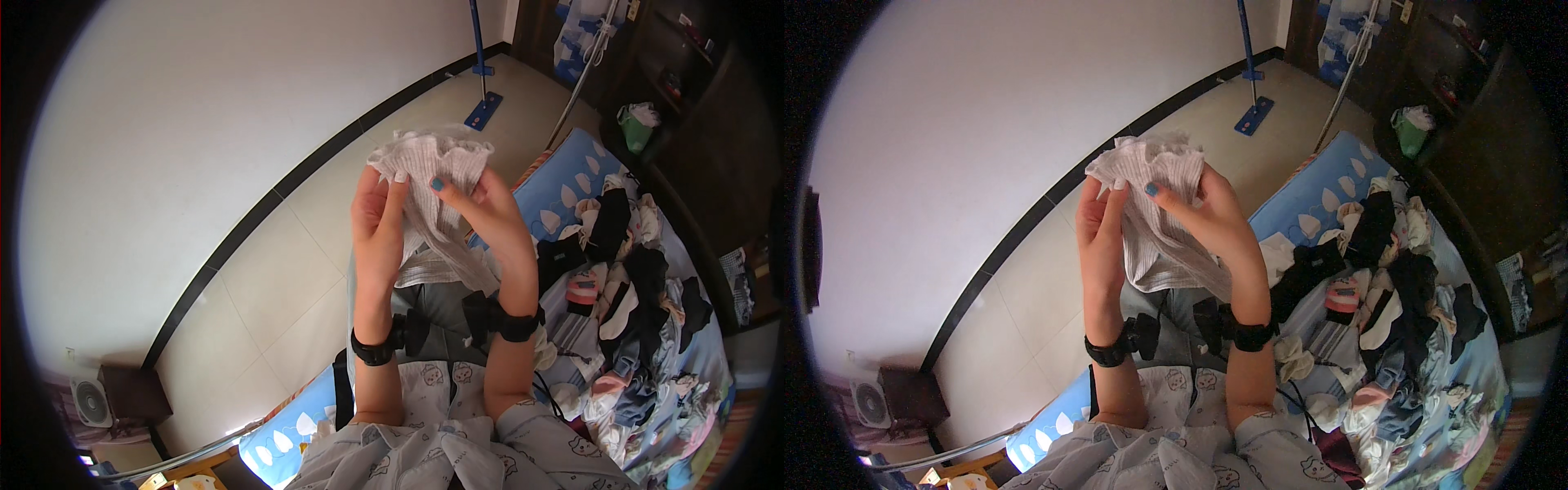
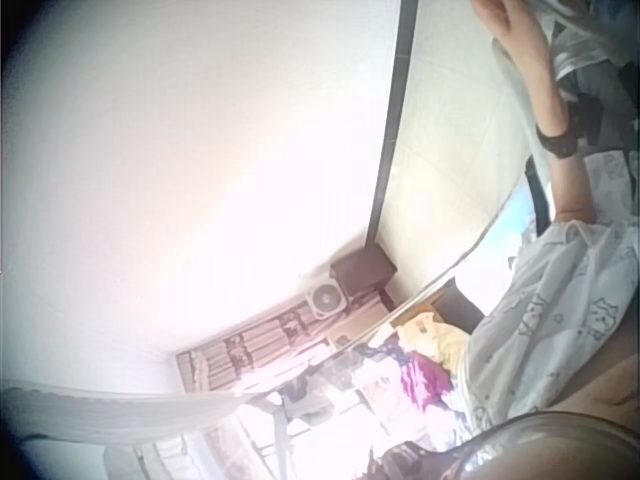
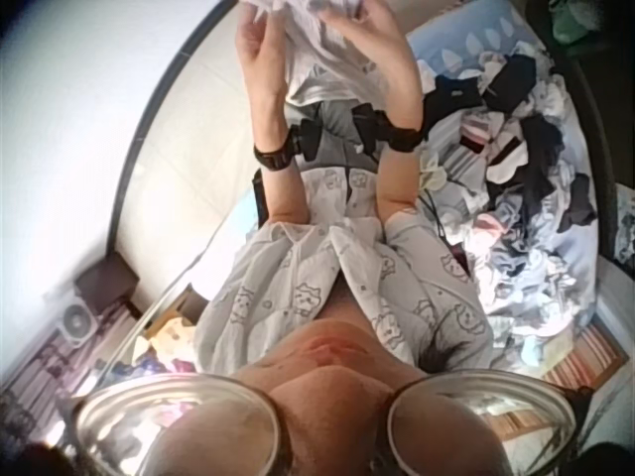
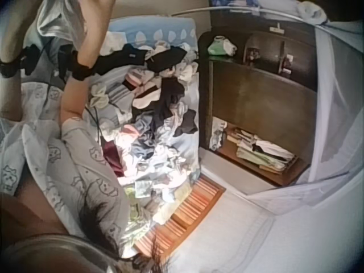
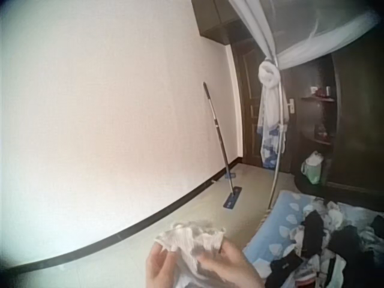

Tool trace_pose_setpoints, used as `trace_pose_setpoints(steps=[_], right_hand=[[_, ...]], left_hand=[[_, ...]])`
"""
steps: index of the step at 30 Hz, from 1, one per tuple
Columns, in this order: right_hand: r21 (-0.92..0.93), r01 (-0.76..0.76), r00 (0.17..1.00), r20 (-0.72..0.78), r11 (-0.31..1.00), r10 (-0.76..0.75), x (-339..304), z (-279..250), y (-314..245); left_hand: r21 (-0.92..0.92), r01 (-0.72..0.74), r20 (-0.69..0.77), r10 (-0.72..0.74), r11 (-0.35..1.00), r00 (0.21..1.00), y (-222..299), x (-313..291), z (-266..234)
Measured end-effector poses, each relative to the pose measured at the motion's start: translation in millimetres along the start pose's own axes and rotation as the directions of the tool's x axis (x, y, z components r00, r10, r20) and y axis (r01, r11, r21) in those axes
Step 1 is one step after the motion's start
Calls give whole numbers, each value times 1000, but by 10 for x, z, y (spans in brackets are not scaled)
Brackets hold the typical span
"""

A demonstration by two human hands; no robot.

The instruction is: The person picks up and folds pieces of clothing and a pair of socks on a bed.

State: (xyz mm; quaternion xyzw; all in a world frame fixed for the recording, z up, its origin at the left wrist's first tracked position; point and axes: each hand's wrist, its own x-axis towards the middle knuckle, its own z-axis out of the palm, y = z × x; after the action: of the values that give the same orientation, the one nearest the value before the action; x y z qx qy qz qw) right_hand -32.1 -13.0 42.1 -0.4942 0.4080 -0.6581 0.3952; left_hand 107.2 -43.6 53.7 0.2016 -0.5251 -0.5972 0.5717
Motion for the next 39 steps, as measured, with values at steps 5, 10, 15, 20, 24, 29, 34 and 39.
trace_pose_setpoints(steps=[5, 10, 15, 20, 24, 29, 34, 39], right_hand=[[-19, 50, 995, -86, 999, -52, 29, 40, -1], [-66, 68, 990, -119, 995, -76, 26, 35, 31], [-68, 4, 995, -100, 998, -11, 5, 30, 10], [61, 25, 991, -129, 998, -17, 6, 4, -26], [85, 24, 995, -98, 996, -16, 27, 22, -37], [-38, -1, 1000, -11, 999, 1, -19, -50, 26], [-104, 55, 992, -104, 993, -66, -1, -40, 17], [-52, 54, 982, -177, 997, -62, 6, -99, 0]], left_hand=[[0, 0, -5, 0, 1000, 1000, -36, -2, 47], [71, -19, -31, 21, 997, 999, -89, 7, 64], [62, -41, -32, 43, 997, 999, -105, 7, 33], [8, -5, -108, 6, 1000, 994, -77, 8, 47], [24, -24, -119, 27, 999, 993, -68, 11, 9], [31, -19, -100, 23, 999, 995, -36, 15, 55], [129, -78, -11, 80, 989, 997, -228, 55, -2], [214, 79, 229, -128, 974, 965, -306, 26, -59]])
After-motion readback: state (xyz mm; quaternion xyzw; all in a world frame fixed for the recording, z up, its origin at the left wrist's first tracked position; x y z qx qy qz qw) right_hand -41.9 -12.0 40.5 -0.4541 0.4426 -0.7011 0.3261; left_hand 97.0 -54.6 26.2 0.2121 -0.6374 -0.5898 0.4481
